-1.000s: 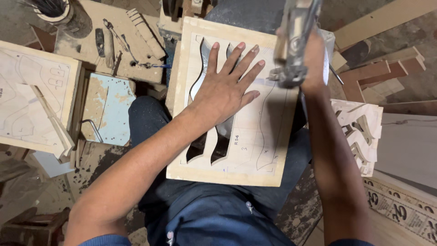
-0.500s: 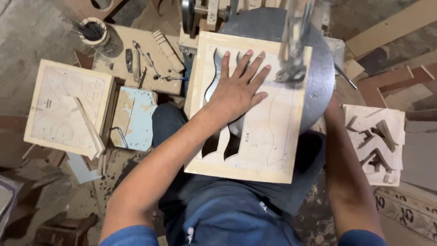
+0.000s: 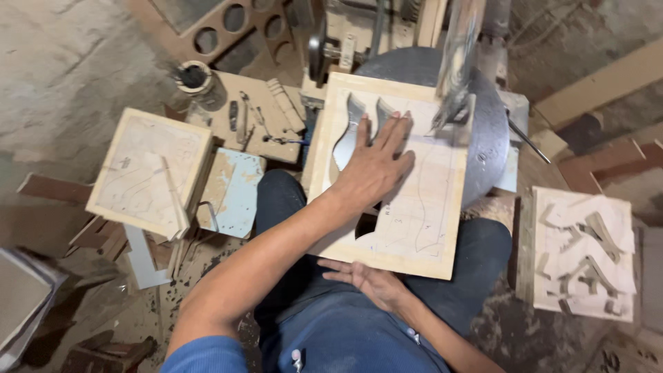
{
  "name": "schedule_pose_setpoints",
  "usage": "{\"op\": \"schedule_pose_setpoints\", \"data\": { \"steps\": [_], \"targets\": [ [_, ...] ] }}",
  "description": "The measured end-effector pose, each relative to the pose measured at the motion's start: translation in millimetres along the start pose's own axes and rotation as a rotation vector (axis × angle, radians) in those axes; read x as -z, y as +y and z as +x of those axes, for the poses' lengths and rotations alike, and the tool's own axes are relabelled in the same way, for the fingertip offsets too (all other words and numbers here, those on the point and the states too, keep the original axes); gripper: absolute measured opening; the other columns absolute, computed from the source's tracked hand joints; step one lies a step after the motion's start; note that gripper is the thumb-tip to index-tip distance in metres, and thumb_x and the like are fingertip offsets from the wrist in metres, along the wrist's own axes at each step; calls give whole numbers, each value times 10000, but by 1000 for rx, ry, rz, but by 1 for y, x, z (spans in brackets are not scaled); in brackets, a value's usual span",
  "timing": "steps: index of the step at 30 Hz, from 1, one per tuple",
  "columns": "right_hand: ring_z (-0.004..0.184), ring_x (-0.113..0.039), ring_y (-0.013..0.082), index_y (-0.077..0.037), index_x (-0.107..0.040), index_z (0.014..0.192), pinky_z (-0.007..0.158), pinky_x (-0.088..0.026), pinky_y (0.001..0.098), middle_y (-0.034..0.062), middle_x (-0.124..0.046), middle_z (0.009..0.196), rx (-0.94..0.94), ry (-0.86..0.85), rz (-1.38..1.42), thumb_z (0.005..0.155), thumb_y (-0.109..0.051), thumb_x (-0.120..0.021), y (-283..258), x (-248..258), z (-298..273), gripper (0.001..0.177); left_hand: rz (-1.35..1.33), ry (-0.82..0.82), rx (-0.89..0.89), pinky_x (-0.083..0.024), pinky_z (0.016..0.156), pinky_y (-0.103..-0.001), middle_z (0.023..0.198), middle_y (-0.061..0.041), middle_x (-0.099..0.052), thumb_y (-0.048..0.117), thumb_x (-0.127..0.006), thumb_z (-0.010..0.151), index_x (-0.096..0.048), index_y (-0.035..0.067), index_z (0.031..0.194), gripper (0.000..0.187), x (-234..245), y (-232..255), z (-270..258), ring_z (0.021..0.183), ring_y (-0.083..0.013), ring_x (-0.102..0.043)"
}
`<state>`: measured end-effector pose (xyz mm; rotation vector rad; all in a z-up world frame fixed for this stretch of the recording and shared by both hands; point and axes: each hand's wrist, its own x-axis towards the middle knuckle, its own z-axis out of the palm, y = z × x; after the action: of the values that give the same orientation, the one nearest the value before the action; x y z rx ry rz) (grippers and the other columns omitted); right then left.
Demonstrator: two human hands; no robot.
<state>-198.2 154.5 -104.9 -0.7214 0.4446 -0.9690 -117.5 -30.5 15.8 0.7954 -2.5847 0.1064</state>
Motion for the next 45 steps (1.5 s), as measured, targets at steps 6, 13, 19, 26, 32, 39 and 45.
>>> {"op": "schedule_pose_setpoints", "data": {
  "steps": [6, 13, 19, 26, 32, 39, 45],
  "targets": [
    [1181, -662, 368, 60, -575, 1327, 997, -542, 521, 258, -665, 1255, -12, 277, 31, 1067, -431, -434, -19, -36, -8, 574, -120, -377, 62, -88, 1143, -765, 1640, -214, -231, 435, -556, 938, -692, 127, 1047, 354, 34, -4, 25, 1539, -398, -110],
    [1089, -683, 341, 70, -597, 1338, 919, -563, 477, 232, -720, 1180, 138, 117, 187, 1093, -441, -508, -51, -49, -37, 574, -559, 633, 545, -396, 1277, -494, 1533, -179, -552, 263, -516, 1125, -606, 45, 1396, 360, 84, -53, -64, 1476, -353, -519],
    [1005, -676, 323, 10, -619, 1272, 825, -544, 447, 176, -722, 1140, 160, 164, 322, 1068, -450, -549, -49, -41, -51, 508, -483, 274, 736, -429, 1063, -508, 1294, -225, -587, 186, -634, 902, -565, -28, 1334, 487, -39, 18, -81, 1215, -409, -539],
    [1073, -665, 305, -13, -584, 1397, 932, -527, 457, 168, -701, 1246, 88, 252, 299, 1081, -502, -529, -27, -17, -38, 584, -466, 279, 754, -454, 890, -551, 1068, -252, -623, 128, -679, 789, -582, -30, 1222, 470, -90, -36, -56, 1009, -455, -576],
    [1142, -625, 247, -15, -540, 1470, 998, -497, 406, 179, -630, 1411, -33, 449, 168, 1119, -484, -459, -8, 5, 5, 591, -278, 606, 882, -469, 774, -591, 910, -286, -632, 29, -747, 724, -593, -43, 1153, 461, -72, -157, -164, 873, -505, -590],
    [1213, -655, 304, 35, -539, 1427, 1056, -511, 440, 230, -631, 1404, -391, 110, -214, 1024, -231, -494, -22, -27, 28, 484, 119, 222, 1426, -424, 1083, -482, 1469, -224, -516, 184, -763, 876, -444, -30, 1469, 707, -80, -244, -381, 1290, -391, -500],
    [1198, -683, 253, 27, -616, 1368, 1043, -507, 376, 159, -705, 1329, -323, 296, -953, 975, -57, -547, -86, -61, 34, 407, 24, 66, 1681, -348, 1154, -510, 1558, -211, -399, 217, -729, 923, -371, 20, 1550, 748, -79, -258, -391, 1409, -378, -397]
  ]
}}
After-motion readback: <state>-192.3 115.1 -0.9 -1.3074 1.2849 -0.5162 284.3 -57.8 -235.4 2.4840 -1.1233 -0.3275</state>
